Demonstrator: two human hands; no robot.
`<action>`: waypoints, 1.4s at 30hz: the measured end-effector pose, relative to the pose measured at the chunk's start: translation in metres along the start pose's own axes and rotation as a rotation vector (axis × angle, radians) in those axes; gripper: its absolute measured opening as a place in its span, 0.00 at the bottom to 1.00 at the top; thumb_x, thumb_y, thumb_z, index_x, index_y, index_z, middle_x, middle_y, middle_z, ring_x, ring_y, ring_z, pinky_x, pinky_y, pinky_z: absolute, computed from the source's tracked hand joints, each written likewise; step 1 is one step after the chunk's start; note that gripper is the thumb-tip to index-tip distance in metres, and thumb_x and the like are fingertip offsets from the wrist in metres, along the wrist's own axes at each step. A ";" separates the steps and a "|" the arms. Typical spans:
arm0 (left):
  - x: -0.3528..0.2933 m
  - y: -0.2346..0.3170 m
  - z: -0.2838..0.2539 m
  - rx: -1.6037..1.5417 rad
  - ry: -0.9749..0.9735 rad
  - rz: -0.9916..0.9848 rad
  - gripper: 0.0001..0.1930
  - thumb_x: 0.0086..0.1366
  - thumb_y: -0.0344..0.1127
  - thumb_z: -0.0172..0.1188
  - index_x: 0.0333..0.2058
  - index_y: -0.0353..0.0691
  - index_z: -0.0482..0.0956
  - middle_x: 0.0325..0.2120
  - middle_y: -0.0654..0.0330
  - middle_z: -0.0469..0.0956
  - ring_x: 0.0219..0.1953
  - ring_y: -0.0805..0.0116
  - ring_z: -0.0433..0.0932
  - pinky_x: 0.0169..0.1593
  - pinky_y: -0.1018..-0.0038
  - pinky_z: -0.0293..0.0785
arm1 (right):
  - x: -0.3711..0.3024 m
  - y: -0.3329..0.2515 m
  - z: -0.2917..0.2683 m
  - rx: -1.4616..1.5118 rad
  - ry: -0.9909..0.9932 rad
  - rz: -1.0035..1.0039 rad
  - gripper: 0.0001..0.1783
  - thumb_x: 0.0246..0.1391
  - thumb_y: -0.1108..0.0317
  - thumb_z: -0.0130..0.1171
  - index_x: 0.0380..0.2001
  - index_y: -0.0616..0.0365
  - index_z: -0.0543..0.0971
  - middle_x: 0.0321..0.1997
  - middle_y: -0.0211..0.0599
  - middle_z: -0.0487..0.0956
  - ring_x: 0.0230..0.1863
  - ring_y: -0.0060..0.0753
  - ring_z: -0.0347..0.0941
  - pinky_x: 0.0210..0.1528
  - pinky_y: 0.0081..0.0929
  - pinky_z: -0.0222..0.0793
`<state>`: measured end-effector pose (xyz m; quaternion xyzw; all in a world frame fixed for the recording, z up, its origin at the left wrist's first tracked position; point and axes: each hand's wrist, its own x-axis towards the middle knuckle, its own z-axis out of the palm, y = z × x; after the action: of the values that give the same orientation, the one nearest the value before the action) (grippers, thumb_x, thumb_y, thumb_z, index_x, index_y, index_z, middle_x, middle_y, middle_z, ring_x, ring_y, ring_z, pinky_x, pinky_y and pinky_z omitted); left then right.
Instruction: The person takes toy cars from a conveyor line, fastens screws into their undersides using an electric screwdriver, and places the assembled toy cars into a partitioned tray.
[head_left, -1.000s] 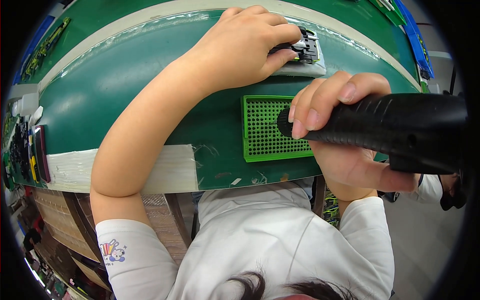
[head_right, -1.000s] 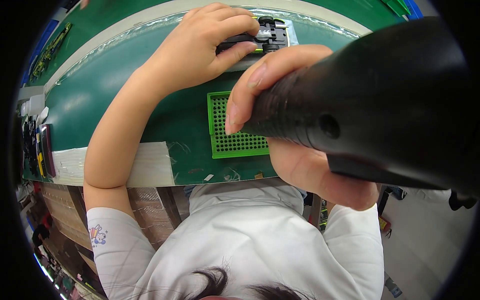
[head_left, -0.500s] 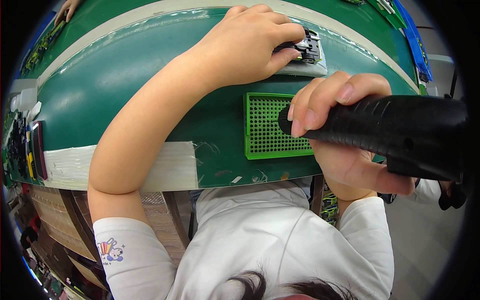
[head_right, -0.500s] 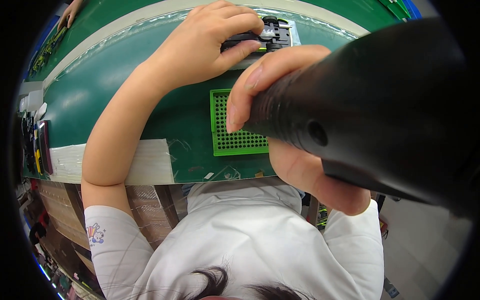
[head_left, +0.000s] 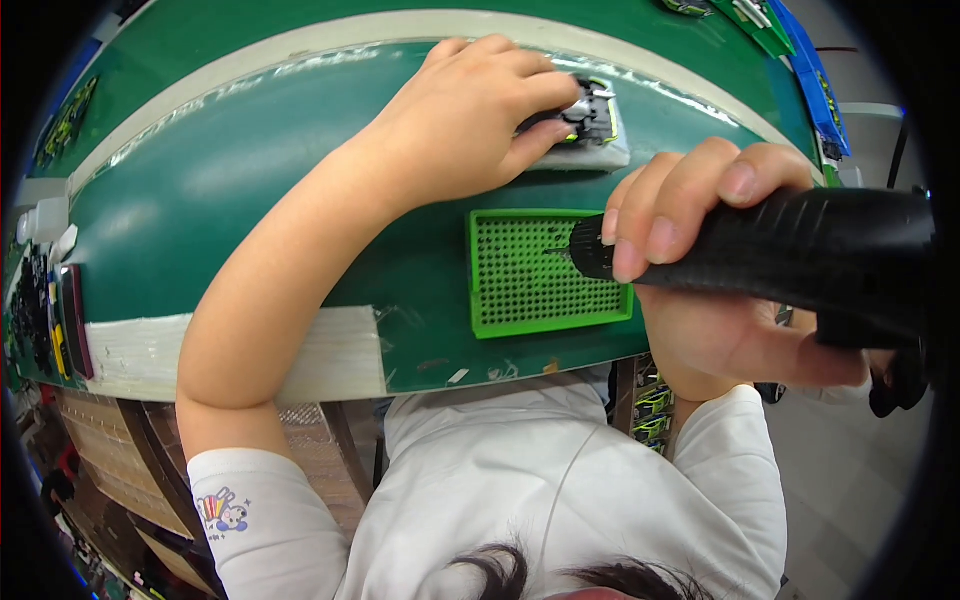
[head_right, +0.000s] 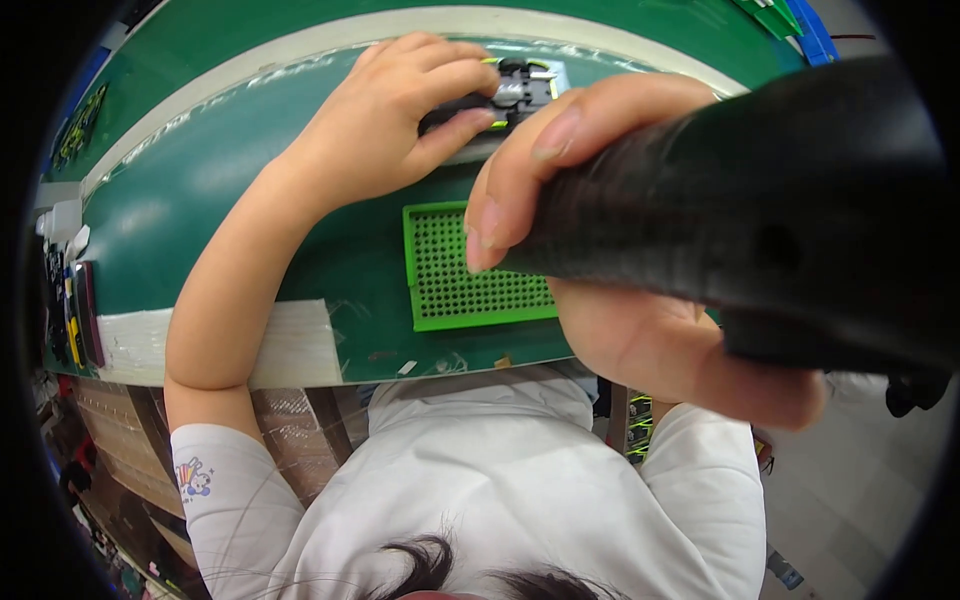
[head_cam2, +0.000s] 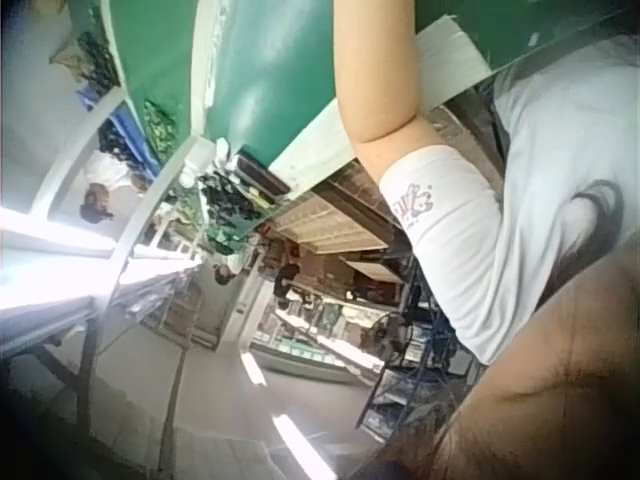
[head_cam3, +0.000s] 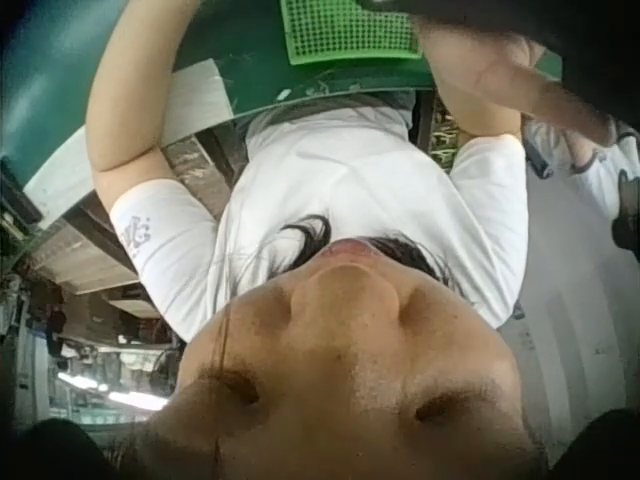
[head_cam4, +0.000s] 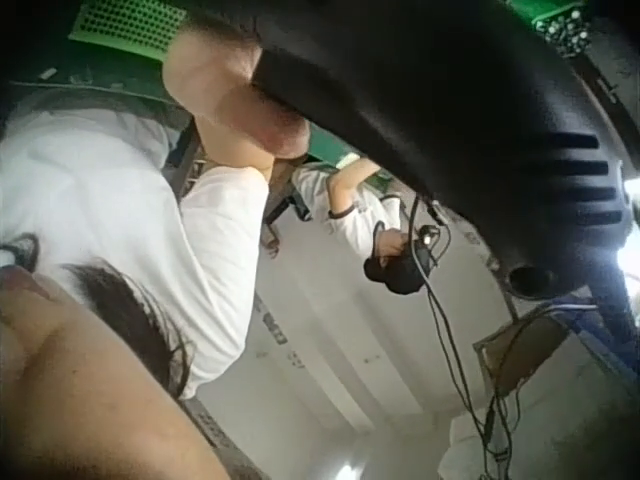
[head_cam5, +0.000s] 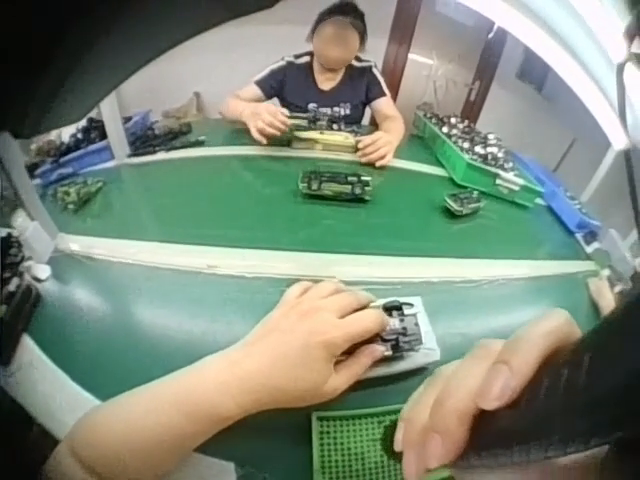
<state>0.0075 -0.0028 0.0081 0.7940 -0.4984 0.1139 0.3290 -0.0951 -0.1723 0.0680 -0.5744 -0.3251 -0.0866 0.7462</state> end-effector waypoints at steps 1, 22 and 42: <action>-0.002 0.001 -0.002 -0.001 -0.008 -0.020 0.12 0.61 0.37 0.61 0.41 0.41 0.77 0.46 0.56 0.77 0.51 0.56 0.72 0.55 0.62 0.64 | 0.006 -0.002 -0.006 0.024 -0.028 -0.010 0.59 0.32 0.12 0.46 0.48 0.58 0.67 0.32 0.35 0.75 0.26 0.30 0.72 0.32 0.29 0.69; 0.004 0.008 -0.011 0.013 -0.060 -0.028 0.12 0.54 0.32 0.65 0.38 0.40 0.77 0.48 0.55 0.76 0.49 0.51 0.72 0.55 0.59 0.65 | 0.052 0.006 -0.090 -0.184 -0.101 -0.071 0.62 0.34 0.09 0.37 0.52 0.58 0.70 0.34 0.39 0.73 0.29 0.32 0.71 0.33 0.30 0.67; 0.003 0.008 -0.012 -0.001 -0.074 -0.038 0.13 0.53 0.32 0.66 0.37 0.39 0.77 0.47 0.55 0.75 0.49 0.51 0.72 0.54 0.59 0.66 | 0.065 0.029 -0.080 0.020 -0.209 -0.013 0.59 0.33 0.10 0.41 0.45 0.59 0.68 0.29 0.37 0.73 0.23 0.29 0.69 0.24 0.26 0.66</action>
<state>0.0037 0.0003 0.0227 0.8067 -0.4952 0.0779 0.3129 0.0004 -0.2205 0.0727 -0.5710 -0.4057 -0.0276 0.7132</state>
